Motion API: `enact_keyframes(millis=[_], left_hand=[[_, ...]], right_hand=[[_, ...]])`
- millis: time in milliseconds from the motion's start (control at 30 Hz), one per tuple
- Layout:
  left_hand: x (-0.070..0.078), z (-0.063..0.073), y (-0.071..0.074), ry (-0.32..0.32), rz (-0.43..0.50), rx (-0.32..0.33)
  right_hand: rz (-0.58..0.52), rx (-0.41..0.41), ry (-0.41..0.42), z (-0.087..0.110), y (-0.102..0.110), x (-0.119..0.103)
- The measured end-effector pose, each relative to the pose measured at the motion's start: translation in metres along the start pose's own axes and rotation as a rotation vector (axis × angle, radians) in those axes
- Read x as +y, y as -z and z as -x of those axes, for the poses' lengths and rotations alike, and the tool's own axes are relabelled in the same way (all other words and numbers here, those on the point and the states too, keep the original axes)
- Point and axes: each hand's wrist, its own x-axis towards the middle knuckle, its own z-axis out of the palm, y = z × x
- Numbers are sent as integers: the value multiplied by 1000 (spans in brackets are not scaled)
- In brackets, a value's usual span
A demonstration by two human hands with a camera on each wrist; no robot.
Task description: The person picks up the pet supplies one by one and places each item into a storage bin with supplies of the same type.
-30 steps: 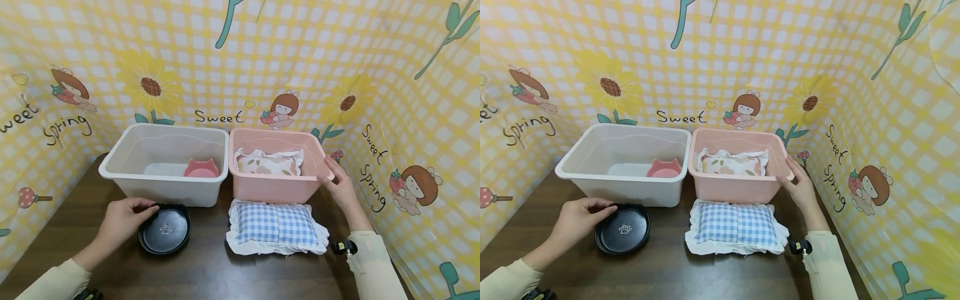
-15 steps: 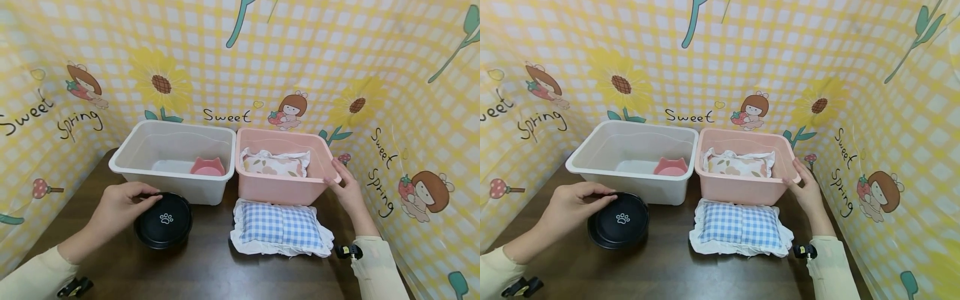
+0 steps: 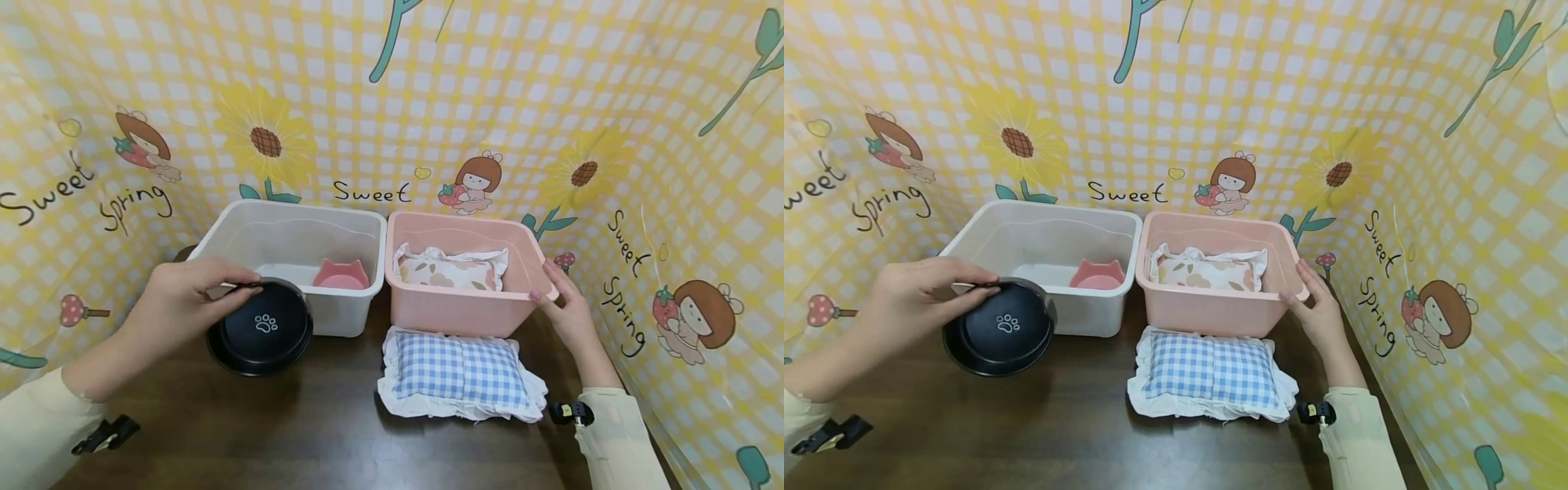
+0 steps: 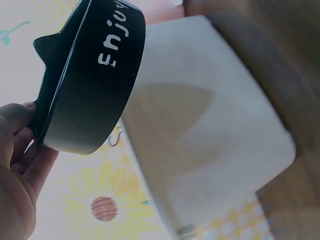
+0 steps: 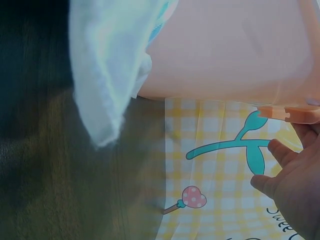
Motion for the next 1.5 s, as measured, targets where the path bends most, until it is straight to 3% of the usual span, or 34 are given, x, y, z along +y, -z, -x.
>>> enact_keyframes(millis=[300,633,967,1233,1500], left_hand=[[-9,-35,19,-67,-42,-23],[-25,-56,28,-95,-136,-66],[-40,-85,34,-112,-174,-284],[-56,-114,32,2,-183,-433],[-78,-130,23,120,-184,-477]], right_hand=[[11,5,0,0,1,-1],[18,-2,10,1,0,-3],[21,-2,3,1,1,-3],[5,8,-4,4,2,1],[3,-1,-2,1,1,-1]])
